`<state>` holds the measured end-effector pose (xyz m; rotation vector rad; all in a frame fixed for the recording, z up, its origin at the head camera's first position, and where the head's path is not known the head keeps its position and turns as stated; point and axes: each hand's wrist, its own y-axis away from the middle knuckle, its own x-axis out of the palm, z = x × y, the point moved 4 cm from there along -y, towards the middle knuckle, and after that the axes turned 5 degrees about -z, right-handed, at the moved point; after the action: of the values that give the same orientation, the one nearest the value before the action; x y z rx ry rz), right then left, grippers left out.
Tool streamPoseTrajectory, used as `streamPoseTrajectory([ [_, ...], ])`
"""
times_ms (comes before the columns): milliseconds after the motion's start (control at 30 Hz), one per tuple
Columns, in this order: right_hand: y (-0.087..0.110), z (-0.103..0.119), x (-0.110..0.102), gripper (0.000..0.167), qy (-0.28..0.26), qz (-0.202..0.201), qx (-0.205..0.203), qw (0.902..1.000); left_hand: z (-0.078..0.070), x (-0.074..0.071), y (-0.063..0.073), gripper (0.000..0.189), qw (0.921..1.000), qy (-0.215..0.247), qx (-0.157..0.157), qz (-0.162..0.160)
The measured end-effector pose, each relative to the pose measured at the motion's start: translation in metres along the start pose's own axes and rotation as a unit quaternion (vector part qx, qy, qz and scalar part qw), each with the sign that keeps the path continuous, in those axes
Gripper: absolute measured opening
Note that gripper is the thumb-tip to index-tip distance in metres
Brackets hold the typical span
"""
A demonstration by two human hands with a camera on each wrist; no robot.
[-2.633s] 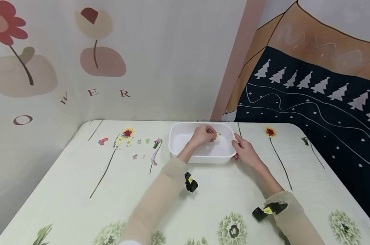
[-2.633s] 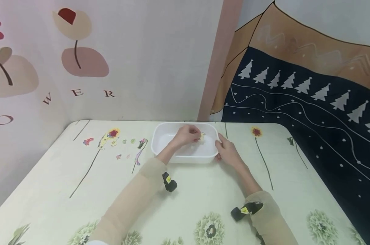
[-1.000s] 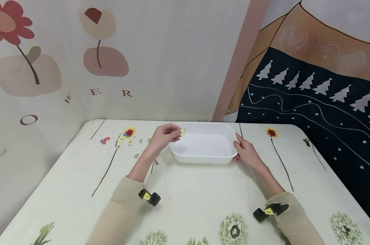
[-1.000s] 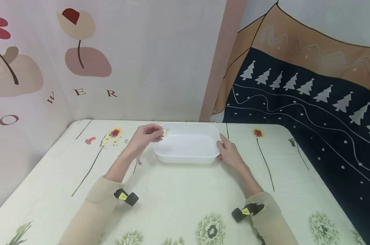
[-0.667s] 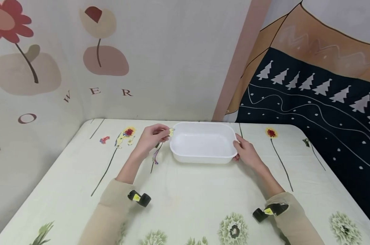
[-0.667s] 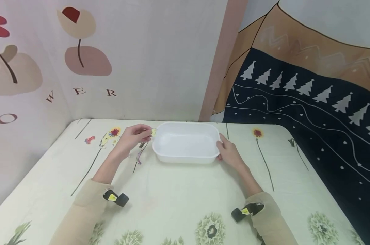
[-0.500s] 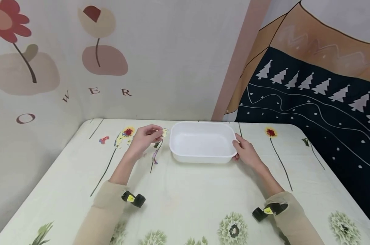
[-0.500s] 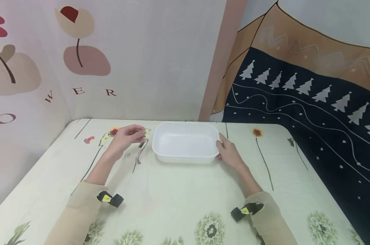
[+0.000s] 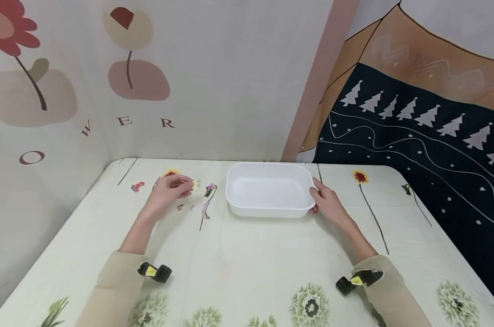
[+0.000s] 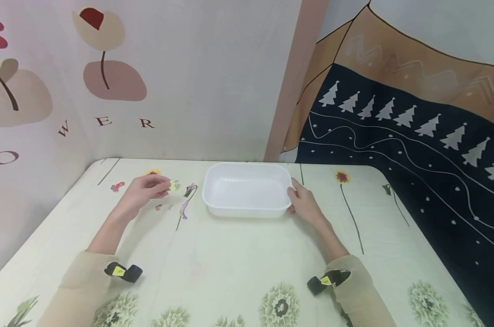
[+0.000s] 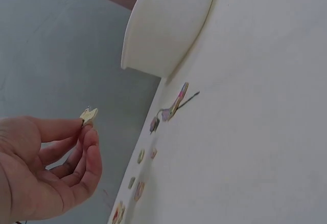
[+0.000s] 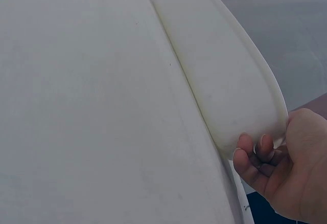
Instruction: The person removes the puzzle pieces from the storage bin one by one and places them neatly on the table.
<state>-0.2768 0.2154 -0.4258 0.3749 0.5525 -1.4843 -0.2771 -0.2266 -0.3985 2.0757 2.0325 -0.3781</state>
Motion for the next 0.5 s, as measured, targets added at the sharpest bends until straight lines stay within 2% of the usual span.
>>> streamPoseTrajectory([
  [300,0.000,0.001,0.001,0.053,-0.012,0.004,0.004,0.9999,0.022,-0.027,0.008,0.035,0.9973,-0.060,-0.038,0.016],
  [500,0.000,0.002,0.000,0.052,-0.007,-0.001,0.000,1.0000,0.036,-0.042,0.011,0.036,0.9919,-0.092,-0.085,0.021],
])
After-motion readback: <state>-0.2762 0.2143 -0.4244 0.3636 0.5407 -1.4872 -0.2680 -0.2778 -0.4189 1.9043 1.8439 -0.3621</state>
